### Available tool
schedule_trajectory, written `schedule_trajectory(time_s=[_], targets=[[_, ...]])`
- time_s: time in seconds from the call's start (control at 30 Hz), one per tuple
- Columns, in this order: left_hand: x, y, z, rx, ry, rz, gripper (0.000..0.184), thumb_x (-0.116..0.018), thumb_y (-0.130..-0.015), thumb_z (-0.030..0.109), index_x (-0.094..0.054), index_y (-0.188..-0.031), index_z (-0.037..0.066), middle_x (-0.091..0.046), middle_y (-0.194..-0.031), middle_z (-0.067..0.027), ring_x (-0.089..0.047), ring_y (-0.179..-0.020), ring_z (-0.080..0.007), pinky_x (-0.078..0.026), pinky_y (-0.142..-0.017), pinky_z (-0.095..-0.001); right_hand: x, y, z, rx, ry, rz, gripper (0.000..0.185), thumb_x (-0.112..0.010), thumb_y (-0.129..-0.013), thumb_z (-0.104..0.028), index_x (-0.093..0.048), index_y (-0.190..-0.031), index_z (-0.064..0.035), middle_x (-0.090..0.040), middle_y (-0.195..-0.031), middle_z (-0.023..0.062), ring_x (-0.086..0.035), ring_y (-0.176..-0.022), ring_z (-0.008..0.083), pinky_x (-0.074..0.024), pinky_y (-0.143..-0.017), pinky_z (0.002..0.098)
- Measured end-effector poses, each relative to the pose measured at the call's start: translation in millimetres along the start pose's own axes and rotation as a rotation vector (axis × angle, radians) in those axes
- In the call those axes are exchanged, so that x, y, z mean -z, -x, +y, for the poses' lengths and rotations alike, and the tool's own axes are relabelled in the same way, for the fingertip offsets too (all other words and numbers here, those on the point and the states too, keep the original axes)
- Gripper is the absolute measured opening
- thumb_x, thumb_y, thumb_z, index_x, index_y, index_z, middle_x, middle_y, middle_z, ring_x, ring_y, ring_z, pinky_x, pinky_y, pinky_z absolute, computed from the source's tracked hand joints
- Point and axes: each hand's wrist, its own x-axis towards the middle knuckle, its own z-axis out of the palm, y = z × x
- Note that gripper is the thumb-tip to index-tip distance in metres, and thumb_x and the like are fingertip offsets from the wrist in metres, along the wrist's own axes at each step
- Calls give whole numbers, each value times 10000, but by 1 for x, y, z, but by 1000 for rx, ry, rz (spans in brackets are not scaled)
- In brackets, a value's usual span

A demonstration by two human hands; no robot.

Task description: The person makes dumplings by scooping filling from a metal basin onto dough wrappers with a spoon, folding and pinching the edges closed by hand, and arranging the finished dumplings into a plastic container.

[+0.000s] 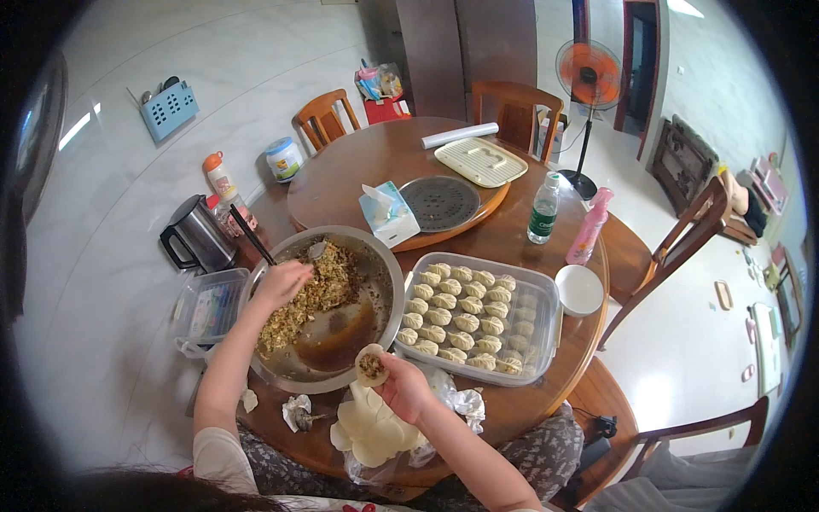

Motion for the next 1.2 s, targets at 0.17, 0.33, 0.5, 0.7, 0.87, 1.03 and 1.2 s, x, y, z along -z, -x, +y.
schedule_trajectory(time_s=[0.17, 0.33, 0.5, 0.7, 0.87, 1.03, 1.2], targets=[[-15, 7, 0, -65, -108, -166, 141, -577, -769, 121, -594, -879, 33, -553, -707, -103, -559, -657, -259, -449, -579, -336, 1, -1, 1, 8, 2, 3, 289, -386, -893, -193, -452, -1100, -2, -535, -1058, 78, -537, -955, 160, -440, -844, 277], [-3, 0, -6, 74, 83, -140, 172, -544, -788, 132, -593, -902, 12, -578, -757, -121, -563, -694, -265, -448, -617, -342, 3, -2, 2, 3, -13, -16, 287, -369, -895, -181, -450, -1100, 3, -538, -1056, 86, -542, -952, 165, -445, -842, 279], [21, 0, 25, 106, 31, -186, 146, -501, -808, 144, -590, -837, 31, -584, -757, -106, -571, -743, -250, -455, -622, -320, 0, 0, 0, 1, -13, -9, 293, -363, -896, -177, -442, -1110, 7, -534, -1066, 92, -541, -956, 169, -445, -845, 282], [-7, 31, 23, -362, -408, -184, 222, -609, -674, 135, -579, -881, 60, -523, -635, -24, -551, -590, -170, -456, -503, -284, 2, 0, 1, 0, 13, 4, 330, -359, -900, -206, -425, -1151, -2, -521, -1105, 85, -520, -1004, 172, -416, -886, 284], [-10, 33, 24, -312, -342, -122, 190, -601, -702, 135, -578, -877, 63, -520, -630, -37, -548, -572, -176, -450, -492, -289, 1, -1, 1, -14, -11, 8, 287, -367, -896, -178, -448, -1111, -6, -533, -1066, 74, -534, -961, 157, -440, -841, 270], [8, 14, 24, 8, -156, -13, 124, -557, -771, 144, -592, -856, 61, -563, -697, -84, -566, -625, -239, -458, -528, -324, 2, -1, 2, -2, 14, 0, 301, -360, -899, -188, -442, -1123, -5, -527, -1082, 77, -525, -983, 163, -426, -863, 280], [-2, 13, -6, 82, -76, -89, 152, -531, -786, 151, -594, -873, 43, -579, -764, -114, -571, -706, -289, -457, -594, -366, 1, 0, 0, -12, -11, 10, 292, -363, -897, -182, -447, -1110, 0, -530, -1072, 80, -529, -976, 168, -431, -860, 282]])
